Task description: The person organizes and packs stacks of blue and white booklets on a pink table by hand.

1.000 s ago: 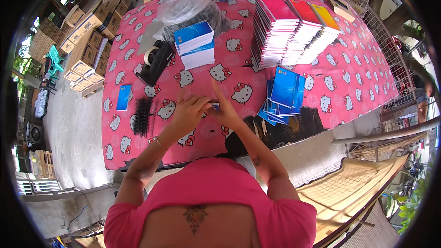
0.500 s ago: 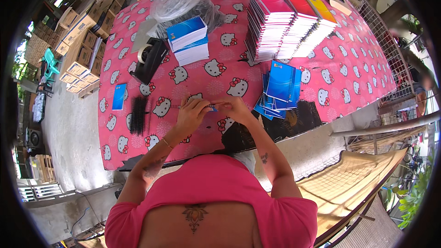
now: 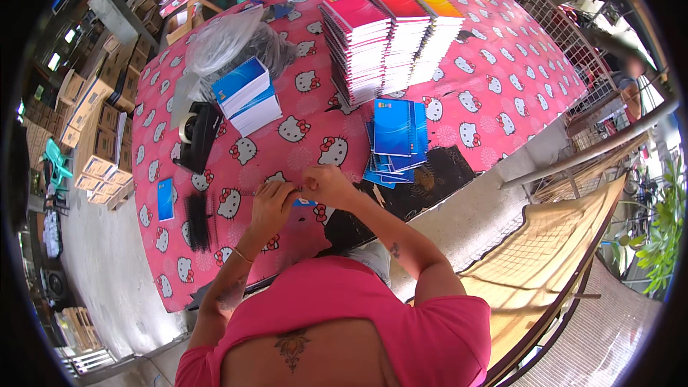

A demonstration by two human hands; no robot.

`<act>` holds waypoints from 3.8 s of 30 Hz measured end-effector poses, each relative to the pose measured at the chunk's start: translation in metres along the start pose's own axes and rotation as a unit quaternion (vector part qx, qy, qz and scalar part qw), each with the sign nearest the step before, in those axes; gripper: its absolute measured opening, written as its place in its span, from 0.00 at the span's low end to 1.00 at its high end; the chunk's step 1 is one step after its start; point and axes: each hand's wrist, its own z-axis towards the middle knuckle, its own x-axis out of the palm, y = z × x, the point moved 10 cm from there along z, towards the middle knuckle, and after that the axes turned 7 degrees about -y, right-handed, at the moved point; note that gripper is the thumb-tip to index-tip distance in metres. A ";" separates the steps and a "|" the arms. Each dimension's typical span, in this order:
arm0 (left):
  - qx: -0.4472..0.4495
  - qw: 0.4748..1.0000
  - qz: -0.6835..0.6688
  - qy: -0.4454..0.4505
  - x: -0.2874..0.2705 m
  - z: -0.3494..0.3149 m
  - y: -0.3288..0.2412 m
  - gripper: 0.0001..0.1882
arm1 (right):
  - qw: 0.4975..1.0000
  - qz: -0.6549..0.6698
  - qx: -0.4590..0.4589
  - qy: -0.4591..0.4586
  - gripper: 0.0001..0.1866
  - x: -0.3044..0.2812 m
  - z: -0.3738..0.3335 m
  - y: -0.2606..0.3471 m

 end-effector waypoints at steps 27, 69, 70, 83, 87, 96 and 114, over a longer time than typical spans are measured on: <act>-0.589 0.577 -0.560 0.081 0.210 0.087 -0.016 0.26 | 0.830 0.312 0.461 -0.036 0.50 -0.176 -0.062 -0.143; -0.378 0.398 -0.745 0.380 0.227 0.037 -0.129 0.47 | 0.847 -0.207 0.047 -0.487 0.73 -0.108 -0.222 0.025; -0.346 0.424 -0.739 0.393 0.228 0.031 -0.126 0.46 | 0.849 -0.196 0.042 -0.489 0.74 -0.106 -0.221 0.026; -0.244 0.524 -0.705 0.411 0.252 0.020 -0.117 0.39 | 0.850 -0.115 0.106 -0.503 0.83 -0.099 -0.235 -0.015; -0.274 0.501 -0.712 0.408 0.244 0.018 -0.111 0.37 | 0.852 -0.150 0.131 -0.483 0.83 -0.092 -0.231 -0.016; -0.179 0.657 -0.665 0.307 0.181 0.085 -0.126 0.34 | 0.857 -0.171 0.168 -0.456 0.84 -0.093 -0.232 -0.022; -0.052 0.809 -0.560 0.172 0.089 0.106 -0.138 0.40 | 0.872 -0.107 0.109 -0.465 0.80 -0.090 -0.233 -0.026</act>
